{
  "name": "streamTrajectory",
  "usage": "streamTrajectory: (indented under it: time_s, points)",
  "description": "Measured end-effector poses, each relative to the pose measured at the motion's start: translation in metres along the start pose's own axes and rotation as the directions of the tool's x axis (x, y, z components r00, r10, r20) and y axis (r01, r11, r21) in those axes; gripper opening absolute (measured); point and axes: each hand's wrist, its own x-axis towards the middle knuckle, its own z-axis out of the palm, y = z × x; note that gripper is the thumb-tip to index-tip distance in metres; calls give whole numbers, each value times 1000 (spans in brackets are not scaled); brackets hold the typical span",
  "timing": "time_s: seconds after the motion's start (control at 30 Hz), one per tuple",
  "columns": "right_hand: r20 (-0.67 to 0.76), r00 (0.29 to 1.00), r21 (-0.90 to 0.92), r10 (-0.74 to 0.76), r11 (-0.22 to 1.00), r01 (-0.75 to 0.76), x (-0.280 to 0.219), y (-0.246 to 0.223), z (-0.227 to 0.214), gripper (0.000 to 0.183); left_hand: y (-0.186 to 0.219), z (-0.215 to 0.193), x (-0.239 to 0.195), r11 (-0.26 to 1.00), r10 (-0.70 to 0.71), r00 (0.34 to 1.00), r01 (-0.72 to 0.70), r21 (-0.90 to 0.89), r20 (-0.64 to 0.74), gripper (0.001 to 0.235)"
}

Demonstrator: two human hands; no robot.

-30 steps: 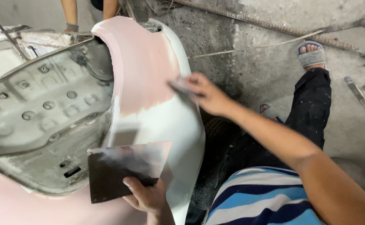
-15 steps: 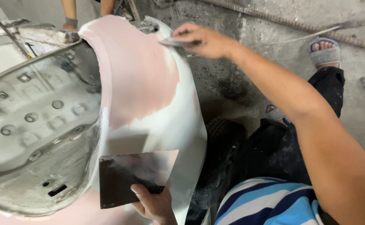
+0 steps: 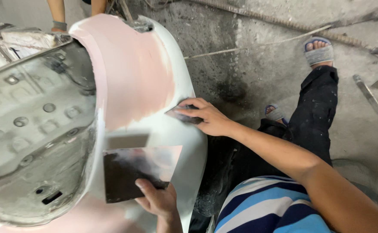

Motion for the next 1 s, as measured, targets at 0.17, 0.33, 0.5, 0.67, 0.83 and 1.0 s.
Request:
streamTrajectory:
  time_s: [0.17, 0.33, 0.5, 0.67, 0.83, 1.0]
  points:
    - [1, 997, 196, -79, 978, 77, -57, -76, -56, 60, -16, 51, -12, 850, -507, 862, 496, -179, -18, 43]
    - [173, 962, -93, -212, 969, 231, -87, -153, -98, 67, -17, 117, -16, 282, -820, 456, 848, -449, 346, 41]
    - [268, 963, -562, 12, 814, 146, -86, -182, -135, 83, 17, 121, -8, 245, -828, 400, 888, -389, 393, 37]
    - [180, 938, -153, 295, 951, -269, -96, -165, -155, 45, 27, 101, 8, 161, -815, 316, 928, -335, 485, 35]
    - [83, 652, 410, 754, 570, -712, -90, -158, -167, 49, 14, 97, 1, -152, -696, 43, 967, -206, 716, 33]
    - [99, 527, -182, 844, 536, -824, -78, -201, -145, 55, 39, 60, 33, 33, -621, 217, 967, -251, 753, 36]
